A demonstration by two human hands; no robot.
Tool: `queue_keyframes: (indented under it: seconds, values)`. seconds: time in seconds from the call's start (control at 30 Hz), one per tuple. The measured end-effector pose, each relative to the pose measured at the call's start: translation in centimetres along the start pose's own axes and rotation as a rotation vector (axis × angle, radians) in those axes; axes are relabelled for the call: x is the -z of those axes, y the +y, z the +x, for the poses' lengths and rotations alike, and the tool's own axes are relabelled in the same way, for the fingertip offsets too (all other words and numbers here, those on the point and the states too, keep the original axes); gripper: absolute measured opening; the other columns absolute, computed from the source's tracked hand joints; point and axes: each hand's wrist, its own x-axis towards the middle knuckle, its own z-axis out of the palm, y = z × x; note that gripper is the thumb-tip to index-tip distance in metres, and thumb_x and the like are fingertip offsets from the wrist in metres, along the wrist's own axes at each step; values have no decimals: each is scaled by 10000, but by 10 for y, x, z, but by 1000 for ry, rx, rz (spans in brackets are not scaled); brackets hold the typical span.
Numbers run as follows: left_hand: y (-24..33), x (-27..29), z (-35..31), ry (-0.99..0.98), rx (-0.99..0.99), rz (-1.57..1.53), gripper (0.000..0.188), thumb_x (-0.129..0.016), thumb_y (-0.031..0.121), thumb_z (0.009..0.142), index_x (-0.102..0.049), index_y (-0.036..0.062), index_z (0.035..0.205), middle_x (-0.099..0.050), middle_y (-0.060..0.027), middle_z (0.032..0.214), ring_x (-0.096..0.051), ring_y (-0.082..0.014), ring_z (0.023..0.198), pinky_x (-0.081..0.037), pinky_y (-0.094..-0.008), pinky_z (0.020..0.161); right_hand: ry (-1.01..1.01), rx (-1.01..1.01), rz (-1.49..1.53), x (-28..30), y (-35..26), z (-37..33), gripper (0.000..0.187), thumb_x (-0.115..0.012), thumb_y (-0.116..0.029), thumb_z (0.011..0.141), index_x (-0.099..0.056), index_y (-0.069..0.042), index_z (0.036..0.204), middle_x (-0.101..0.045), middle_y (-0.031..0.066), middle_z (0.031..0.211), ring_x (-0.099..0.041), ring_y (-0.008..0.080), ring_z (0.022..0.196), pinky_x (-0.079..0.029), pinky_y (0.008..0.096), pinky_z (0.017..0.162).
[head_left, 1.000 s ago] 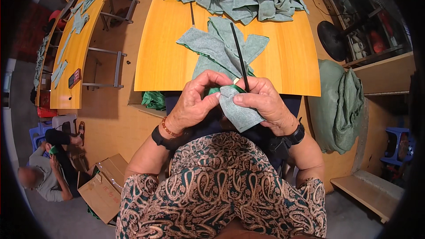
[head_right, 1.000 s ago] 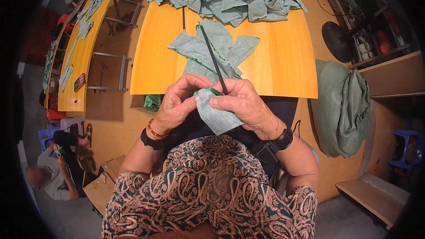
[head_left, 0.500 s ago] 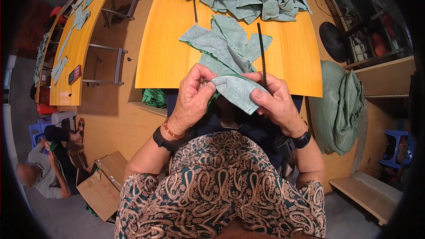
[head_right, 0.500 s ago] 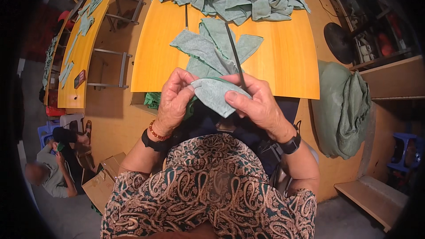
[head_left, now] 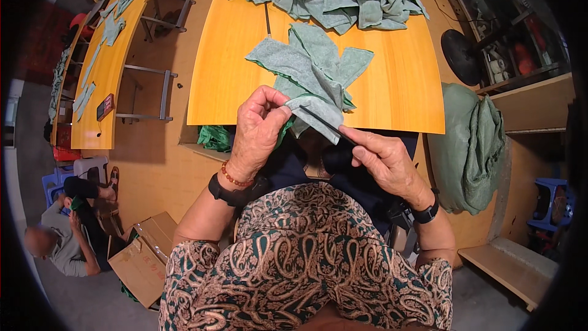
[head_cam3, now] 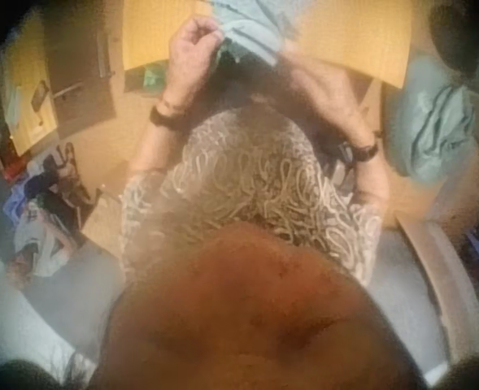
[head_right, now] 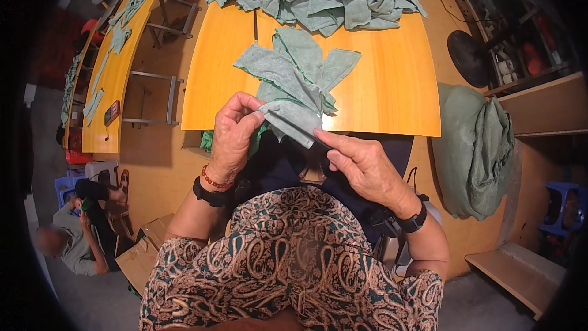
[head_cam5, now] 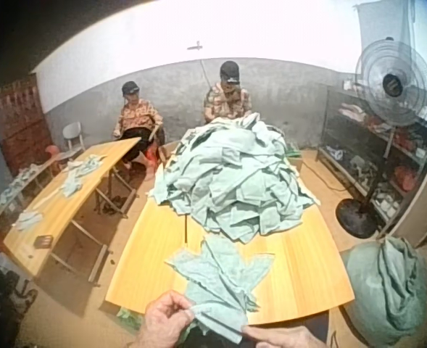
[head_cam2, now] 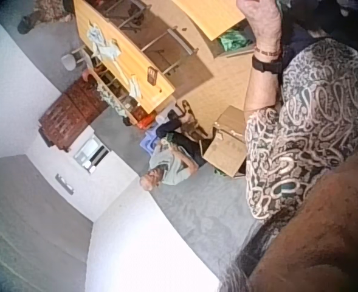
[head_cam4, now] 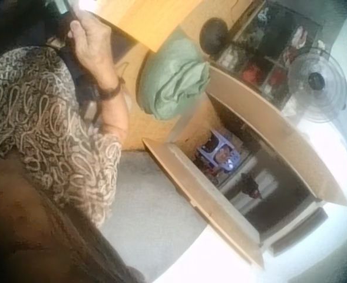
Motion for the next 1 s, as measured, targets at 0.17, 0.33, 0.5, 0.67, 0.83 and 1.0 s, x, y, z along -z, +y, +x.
queue_keyframes:
  seconds: [0.17,0.33,0.5,0.67,0.83,1.0]
  values:
    - [8,-3,0,22,-73,152,101,-580,-2,892,-555,32,984,-598,-30,998,-547,-83,884,-458,-235,830,-26,-76,-32,0,9,2,379,-563,-57,978,-589,-93,1355,-653,85,763,-582,115,626,-507,270,651]
    - [4,-2,1,21,-202,215,95,-566,-10,902,-557,10,994,-605,-34,978,-545,-84,868,-463,-241,803,-65,-94,-80,1,5,9,388,-573,-47,965,-595,-104,1349,-632,87,711,-579,118,609,-503,277,630]
    - [4,-5,-2,43,-267,241,80,-538,-28,907,-559,-5,981,-595,-16,909,-524,-66,830,-451,-229,757,-40,-29,-98,-4,9,10,378,-583,-52,957,-604,-94,1332,-640,114,714,-581,135,587,-506,285,618]
    - [2,-5,-6,75,-199,89,99,-502,-35,924,-550,0,1003,-596,-17,930,-515,-55,830,-435,-217,751,-70,-79,-75,-7,5,13,368,-579,-50,956,-612,-87,1320,-649,132,731,-588,143,580,-515,289,614]
    - [-2,-5,-9,81,-174,39,91,-482,-7,943,-533,18,1014,-610,-34,983,-519,-62,868,-430,-222,794,-69,-80,-45,-10,6,15,362,-578,-61,959,-611,-74,1319,-636,99,707,-580,119,586,-511,281,608]
    - [-9,-14,-14,74,-186,17,85,-467,27,965,-513,50,1032,-635,-80,1048,-543,-91,939,-433,-249,883,-122,-137,15,-13,14,17,355,-565,-75,967,-612,-63,1319,-602,56,670,-545,78,593,-497,263,595]
